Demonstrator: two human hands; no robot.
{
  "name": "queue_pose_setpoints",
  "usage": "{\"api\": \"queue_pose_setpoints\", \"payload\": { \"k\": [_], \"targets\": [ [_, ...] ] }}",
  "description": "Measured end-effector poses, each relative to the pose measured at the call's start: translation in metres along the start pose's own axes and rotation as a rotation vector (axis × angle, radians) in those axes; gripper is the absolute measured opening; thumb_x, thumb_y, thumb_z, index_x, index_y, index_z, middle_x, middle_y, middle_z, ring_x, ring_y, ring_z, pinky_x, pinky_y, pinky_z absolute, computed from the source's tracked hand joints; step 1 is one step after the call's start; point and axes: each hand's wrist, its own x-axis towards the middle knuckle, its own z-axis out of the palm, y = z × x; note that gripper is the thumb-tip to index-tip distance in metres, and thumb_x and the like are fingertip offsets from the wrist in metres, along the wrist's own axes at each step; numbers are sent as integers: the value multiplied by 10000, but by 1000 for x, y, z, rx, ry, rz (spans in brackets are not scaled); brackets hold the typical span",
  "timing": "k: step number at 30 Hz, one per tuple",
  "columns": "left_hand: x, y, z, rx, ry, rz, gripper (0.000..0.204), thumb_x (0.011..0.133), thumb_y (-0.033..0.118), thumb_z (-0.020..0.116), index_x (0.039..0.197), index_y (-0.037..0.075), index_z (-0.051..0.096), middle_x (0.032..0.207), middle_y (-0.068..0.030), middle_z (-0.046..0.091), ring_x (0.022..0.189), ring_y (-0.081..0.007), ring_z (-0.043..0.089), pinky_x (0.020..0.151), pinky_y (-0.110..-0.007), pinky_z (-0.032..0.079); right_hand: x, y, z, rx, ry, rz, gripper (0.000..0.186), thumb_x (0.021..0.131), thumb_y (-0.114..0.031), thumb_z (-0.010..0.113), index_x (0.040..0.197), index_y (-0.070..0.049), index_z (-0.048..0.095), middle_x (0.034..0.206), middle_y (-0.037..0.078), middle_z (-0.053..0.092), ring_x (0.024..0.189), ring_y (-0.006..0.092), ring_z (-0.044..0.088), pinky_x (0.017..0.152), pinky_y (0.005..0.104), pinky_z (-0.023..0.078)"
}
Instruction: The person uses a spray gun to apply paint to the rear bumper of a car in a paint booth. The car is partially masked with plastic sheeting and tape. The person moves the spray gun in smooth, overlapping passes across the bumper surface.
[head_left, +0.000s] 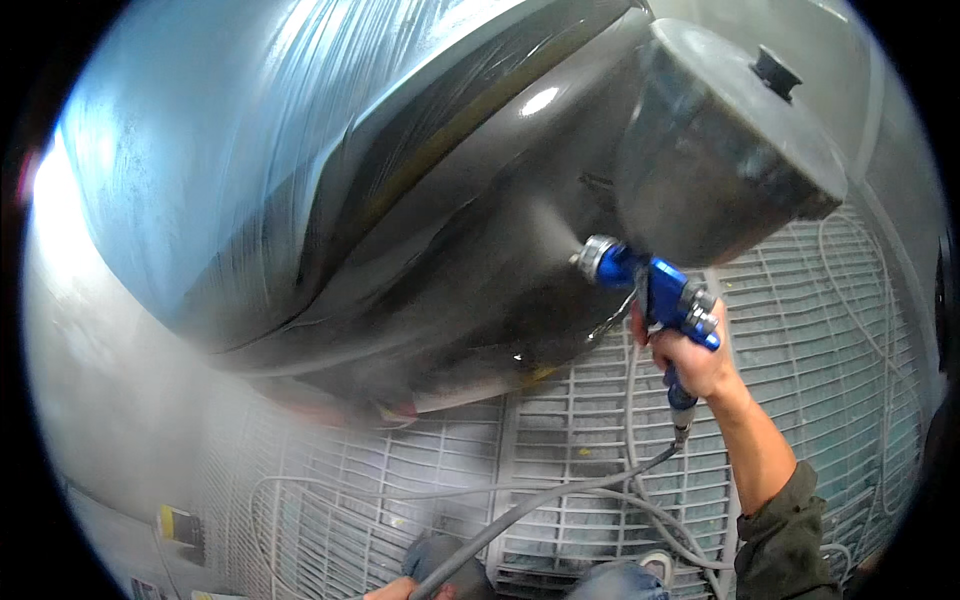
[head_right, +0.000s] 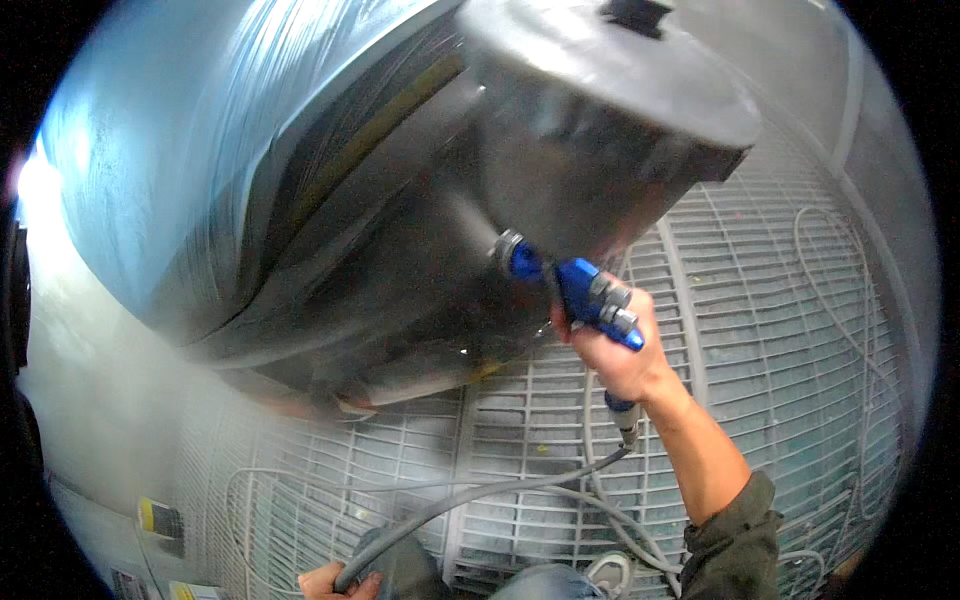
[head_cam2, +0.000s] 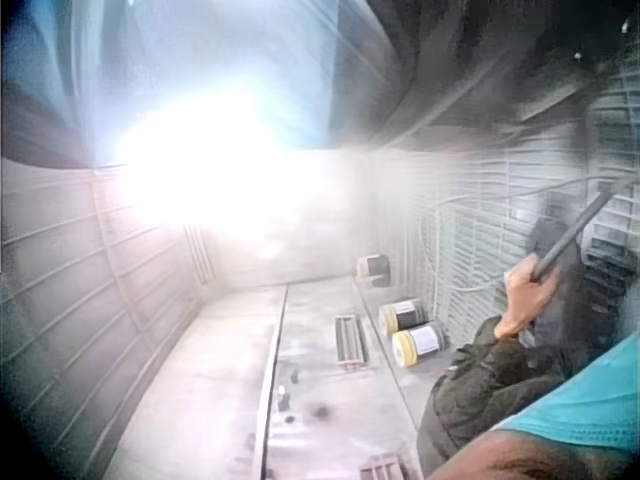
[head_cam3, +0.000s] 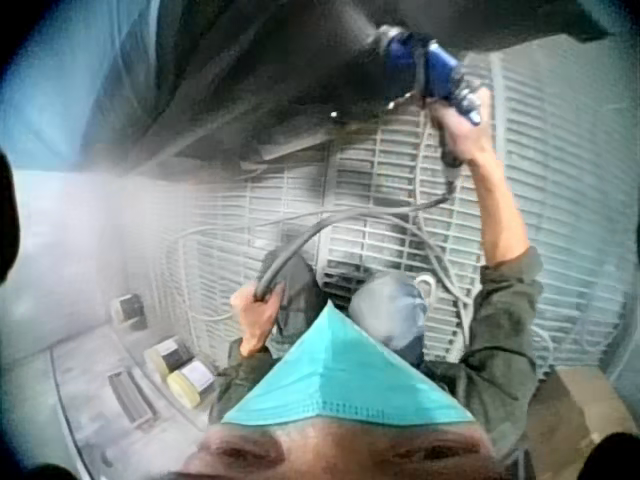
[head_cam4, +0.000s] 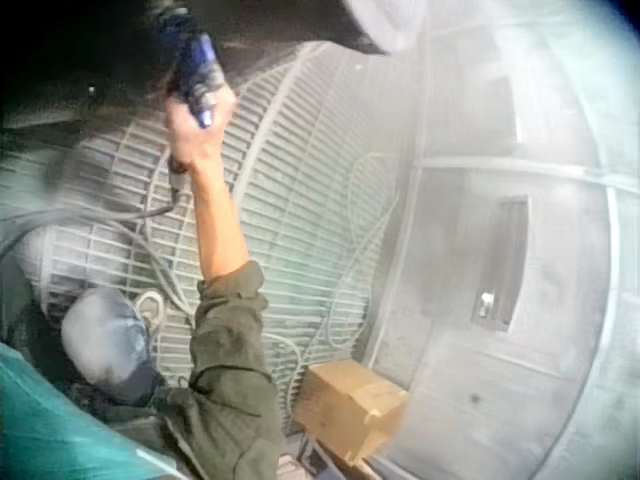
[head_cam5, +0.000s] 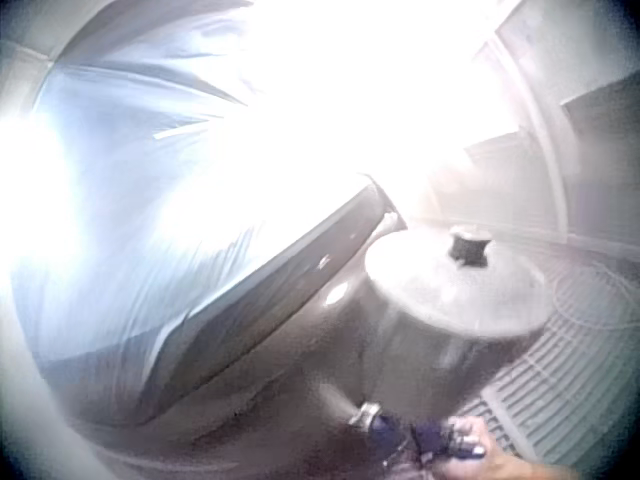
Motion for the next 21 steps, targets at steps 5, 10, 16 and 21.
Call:
{"api": "queue_pose_setpoints", "payload": {
  "k": [5, 10, 16, 21],
  "targets": [
    [3, 14, 4, -120, -39, -26, 417, 717, 181, 788, 571, 30, 428, 492, -110, 354, 436, -234, 336, 446, -382, 303, 23, -22, -42, 15, 264, 17, 161, 661, -73, 534, 781, -8, 618, 655, 25, 573, 484, 83, 491, 436, 221, 397],
    [3, 12, 2, -164, -39, 0, 382, 737, 150, 775, 575, 36, 449, 486, -72, 355, 439, -170, 345, 440, -361, 294, 45, -56, -81, -148, 476, -25, 134, 681, -74, 531, 775, -8, 600, 667, 30, 553, 490, 79, 459, 418, 228, 373],
    [5, -19, -10, -231, -14, -51, 333, 752, 126, 746, 595, 41, 465, 500, -28, 388, 483, -106, 342, 457, -313, 313, 25, -95, -26, -25, 193, 145, 160, 671, -40, 552, 812, 12, 611, 671, 40, 569, 481, 84, 473, 417, 232, 386],
    [22, -35, -32, -242, -28, -49, 317, 761, 139, 735, 625, 36, 467, 520, -26, 371, 509, -124, 323, 471, -317, 305, 7, -133, 21, -25, -74, 300, 144, 716, -97, 615, 845, -39, 646, 669, -13, 574, 494, 36, 460, 440, 207, 365]
  ]
}}
